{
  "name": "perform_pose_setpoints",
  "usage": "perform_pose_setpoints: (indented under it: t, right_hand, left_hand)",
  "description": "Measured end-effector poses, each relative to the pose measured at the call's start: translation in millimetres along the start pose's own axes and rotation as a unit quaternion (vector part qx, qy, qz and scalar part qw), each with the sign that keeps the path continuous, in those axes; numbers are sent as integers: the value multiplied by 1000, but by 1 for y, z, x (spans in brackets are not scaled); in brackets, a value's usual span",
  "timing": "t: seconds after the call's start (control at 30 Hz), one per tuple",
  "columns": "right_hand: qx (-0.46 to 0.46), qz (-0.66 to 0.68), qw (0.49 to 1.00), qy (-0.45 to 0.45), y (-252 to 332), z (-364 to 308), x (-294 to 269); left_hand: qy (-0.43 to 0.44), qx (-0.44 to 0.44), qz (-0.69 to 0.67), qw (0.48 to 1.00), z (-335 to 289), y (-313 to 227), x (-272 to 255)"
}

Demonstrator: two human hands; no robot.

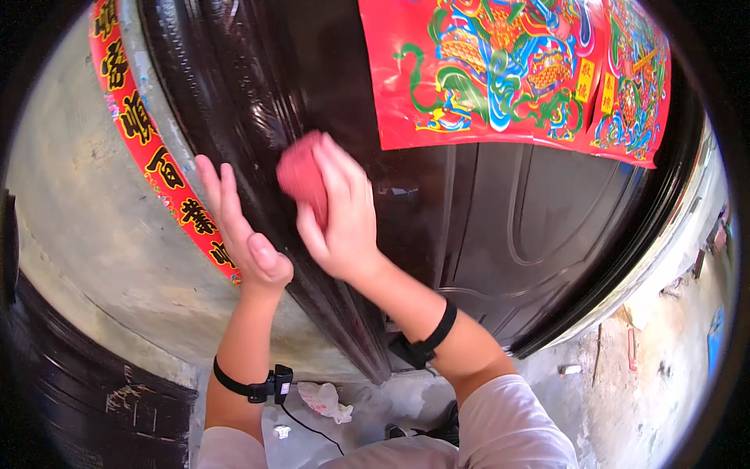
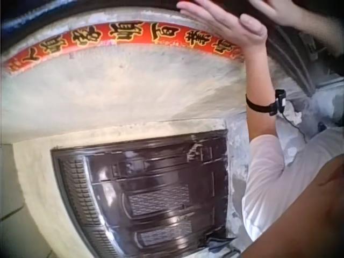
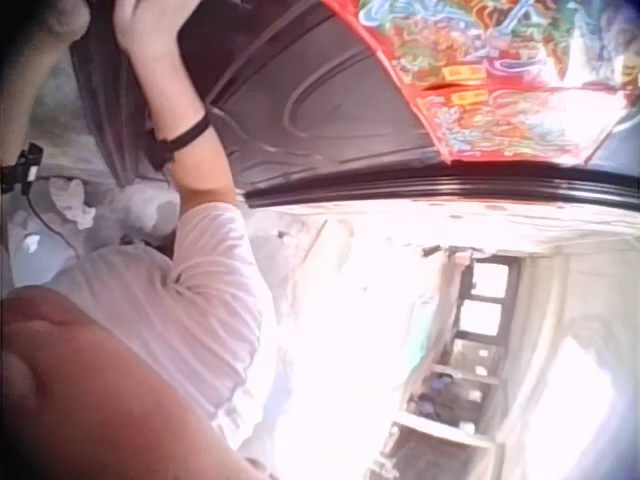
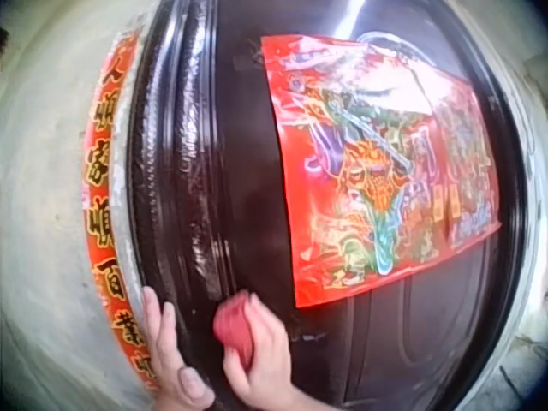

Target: The person is cleaning a dark metal or wooden door using a pink cloth, wiping the panels and the frame.

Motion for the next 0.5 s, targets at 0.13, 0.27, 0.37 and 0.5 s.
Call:
perform_pose_setpoints:
  t: [0.13,0.27,0.37,0.5]
  right_hand:
    - [57,14,995,87,-16,-129,-9]
    - [77,7,990,117,-23,-177,-19]
    - [60,-45,988,134,-10,-121,-18]
    - [-44,-65,996,49,3,-3,-14]
  left_hand:
    - [1,7,0,1000,5,-8,0]
    - [-5,4,-8,1000,1,-7,-1]
    - [1,5,-4,1000,1,-9,0]
    - [3,25,5,1000,2,-8,0]
Point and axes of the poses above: each hand's wrist, its own z-axis towards the middle knuckle, its own x-axis out of the palm, y = z × x, the point moved 9 cm from there along z, towards the middle knuckle, and after that the axes turned 1 degree about -y, right-handed, at the moved point
